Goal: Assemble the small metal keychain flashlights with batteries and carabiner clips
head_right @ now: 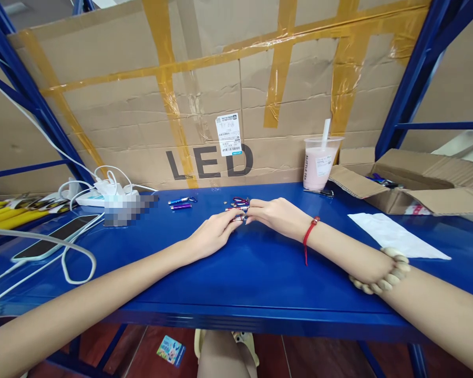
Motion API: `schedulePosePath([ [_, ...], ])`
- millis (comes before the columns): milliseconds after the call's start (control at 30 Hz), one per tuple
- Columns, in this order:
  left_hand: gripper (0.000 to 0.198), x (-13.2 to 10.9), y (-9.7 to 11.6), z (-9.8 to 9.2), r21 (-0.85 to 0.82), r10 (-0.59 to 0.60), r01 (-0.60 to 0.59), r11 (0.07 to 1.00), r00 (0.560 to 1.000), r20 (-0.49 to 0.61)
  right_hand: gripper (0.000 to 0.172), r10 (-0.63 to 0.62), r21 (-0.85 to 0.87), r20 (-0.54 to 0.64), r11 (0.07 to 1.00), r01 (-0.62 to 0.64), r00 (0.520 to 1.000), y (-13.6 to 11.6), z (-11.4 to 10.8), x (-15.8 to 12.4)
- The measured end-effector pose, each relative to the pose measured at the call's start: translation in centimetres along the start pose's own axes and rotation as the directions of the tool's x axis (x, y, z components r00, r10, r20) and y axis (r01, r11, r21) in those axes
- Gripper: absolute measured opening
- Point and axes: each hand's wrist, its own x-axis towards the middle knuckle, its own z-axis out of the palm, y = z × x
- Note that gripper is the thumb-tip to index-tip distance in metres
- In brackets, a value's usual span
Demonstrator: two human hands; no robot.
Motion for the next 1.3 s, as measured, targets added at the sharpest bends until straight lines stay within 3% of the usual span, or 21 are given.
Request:
schedulePosePath([
  [333,0.022,-0.2,-0.4,-0.2,-0.095,0.019,-0.017,0.995,1.000,0.017,0.036,-0.019,-0.091,-0.004,0.996,0.019,1.000,-0.6,0.3,-0.1],
  [433,0.019,-0.3,-0.3,-0.2,-0.083,0.032,-0.032,0.996,0.999,-0.004,0.034,0.011,-0.035,-0.023,0.999,-0.012,1.000,-1.3,0.3,-0.1],
  [533,0.017,-0.4,-0.1,-0.3,-0.071,0.044,-0.045,0.996,0.999,-0.026,0.032,0.106,0.140,-0.047,0.985,-0.099,0.993,-2.1,0.2,0.0],
  [600,0.016,-0.4,0.0,-0.3,-0.058,0.062,-0.066,0.996,0.996,-0.060,0.033,0.225,0.338,-0.019,0.918,-0.206,0.974,-2.8,0.1,0.2],
  [700,0.016,-0.5,0.1,-0.4,-0.029,0.095,-0.098,0.995,0.992,-0.087,0.036,0.387,0.601,0.184,0.683,-0.415,0.904,-3.5,-0.3,0.5],
  [800,0.015,-0.4,0.0,-0.4,-0.002,0.119,-0.120,0.993,0.989,-0.093,0.036,0.397,0.716,0.357,0.465,-0.521,0.846,-3.7,-0.4,0.6],
  [900,0.016,-0.3,-0.2,-0.3,0.007,0.136,-0.136,0.991,0.986,-0.099,0.038,0.373,0.772,0.411,0.343,-0.535,0.832,-3.6,-0.3,0.7],
  [1000,0.015,-0.1,-0.2,-0.2,-0.025,0.119,-0.122,0.992,0.988,-0.101,0.040,0.384,0.792,0.410,0.300,-0.532,0.827,-3.4,-0.2,0.8],
  [1167,0.018,0.2,-0.2,-0.1,-0.124,0.037,-0.053,0.991,0.991,-0.127,0.045,0.414,0.804,0.381,0.294,-0.517,0.827,-3.0,-0.1,0.8],
  [1300,0.025,0.3,-0.3,0.0,-0.143,0.040,-0.059,0.988,0.990,-0.135,0.046,0.419,0.796,0.384,0.302,-0.525,0.823,-2.4,0.2,0.9],
])
